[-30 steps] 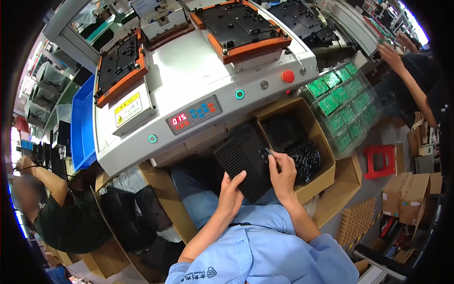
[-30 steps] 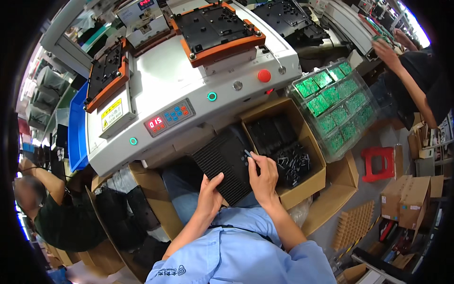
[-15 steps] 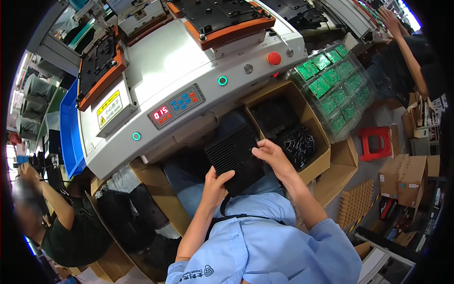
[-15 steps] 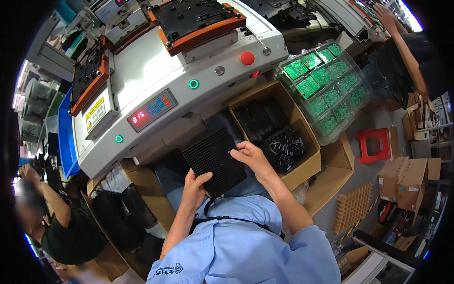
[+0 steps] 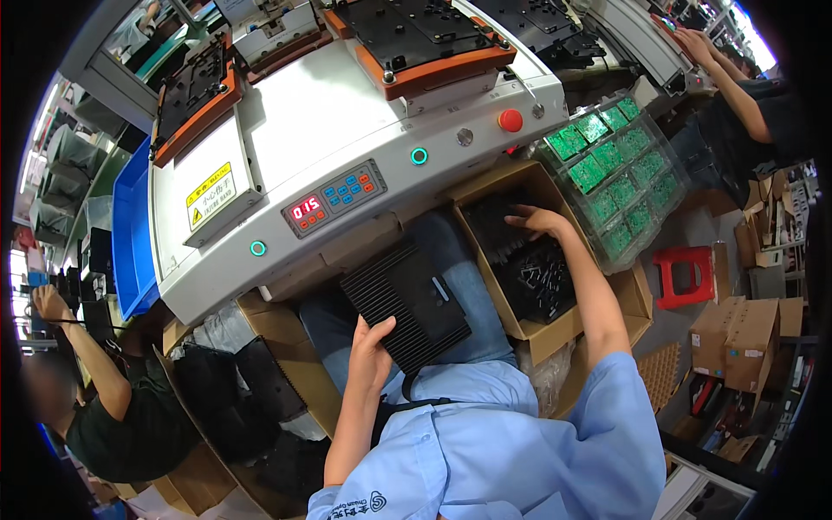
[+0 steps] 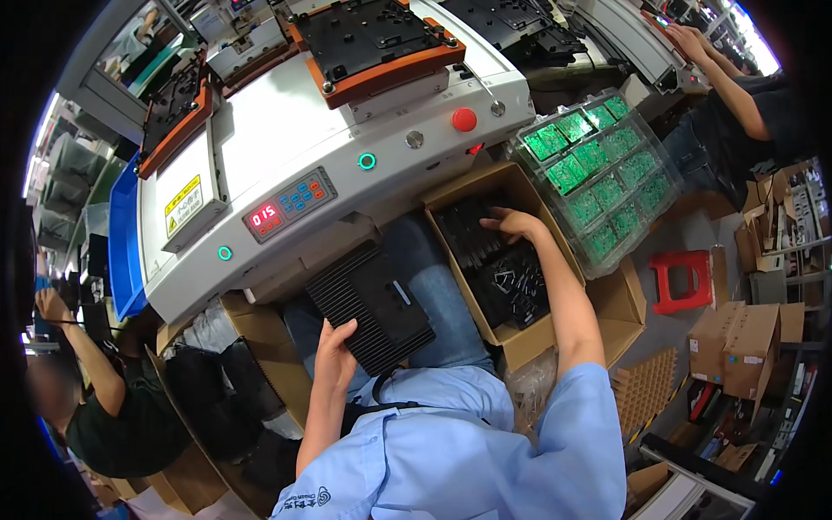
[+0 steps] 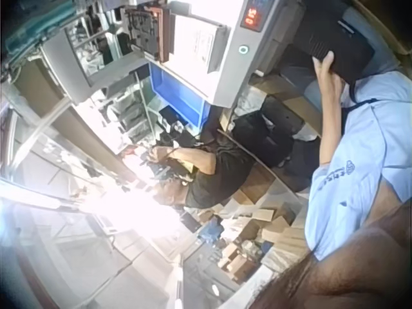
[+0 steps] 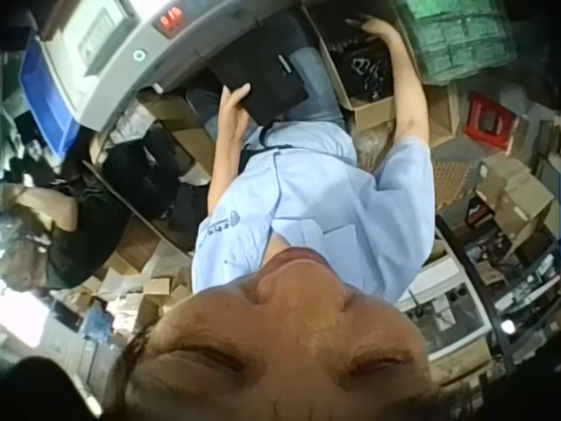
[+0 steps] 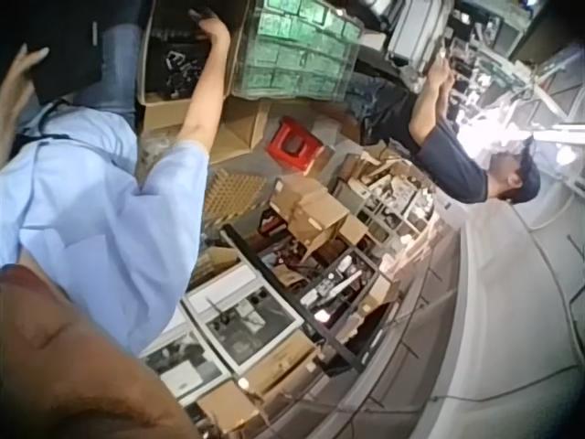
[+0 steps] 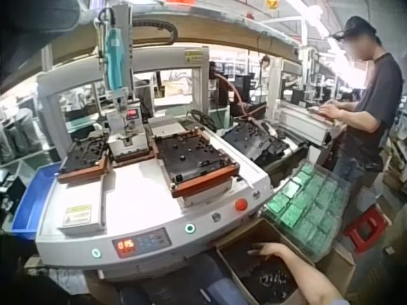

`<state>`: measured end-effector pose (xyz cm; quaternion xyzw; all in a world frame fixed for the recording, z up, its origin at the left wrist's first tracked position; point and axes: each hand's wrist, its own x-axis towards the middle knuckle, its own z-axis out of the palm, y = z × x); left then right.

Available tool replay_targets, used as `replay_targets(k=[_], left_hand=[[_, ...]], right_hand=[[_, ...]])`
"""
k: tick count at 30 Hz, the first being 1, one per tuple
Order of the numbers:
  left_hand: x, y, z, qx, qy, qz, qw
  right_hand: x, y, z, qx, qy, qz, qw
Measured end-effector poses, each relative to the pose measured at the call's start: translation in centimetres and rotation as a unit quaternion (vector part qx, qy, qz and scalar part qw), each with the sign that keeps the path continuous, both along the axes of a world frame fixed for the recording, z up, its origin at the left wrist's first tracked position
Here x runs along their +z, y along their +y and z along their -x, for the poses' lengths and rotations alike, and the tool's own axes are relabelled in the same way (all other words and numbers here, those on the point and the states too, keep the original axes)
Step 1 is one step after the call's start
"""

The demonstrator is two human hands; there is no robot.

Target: Operating a machinery station to process electronic components by loading parts into a jig and activating the press buttons.

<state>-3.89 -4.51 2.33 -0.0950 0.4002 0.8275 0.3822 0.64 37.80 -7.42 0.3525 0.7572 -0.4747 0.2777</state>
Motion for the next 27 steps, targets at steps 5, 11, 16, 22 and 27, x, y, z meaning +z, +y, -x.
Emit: replay_targets(k=[5, 11, 16, 22, 27], left_hand=[[-0.3, -0.5, 0.0, 0.008, -0.020, -0.016, 1.000], [-0.4, -0.1, -0.4, 0.002, -0.027, -0.013, 1.000], [0.0, 0.4, -0.4, -0.002, -0.034, -0.015, 0.999], [0.2, 0.4, 0.0, 0.000, -0.033, -0.013, 0.999], [0.0, -0.1, 0.1, 0.007, -0.029, -0.001, 1.000]], right_hand=[[0.1, 0.9, -0.2, -0.023, 0.011, 0.049, 0.998], [0.1, 0.6, 0.5, -0.092, 0.024, 0.089, 0.992], [0.1, 0.7, 1.2, -0.109, -0.027, 0.107, 0.988], [-0.8, -0.7, 0.2, -0.109, 0.087, -0.059, 0.988], [2.5, -6.5, 0.4, -0.131, 0.171, -0.090, 0.972]])
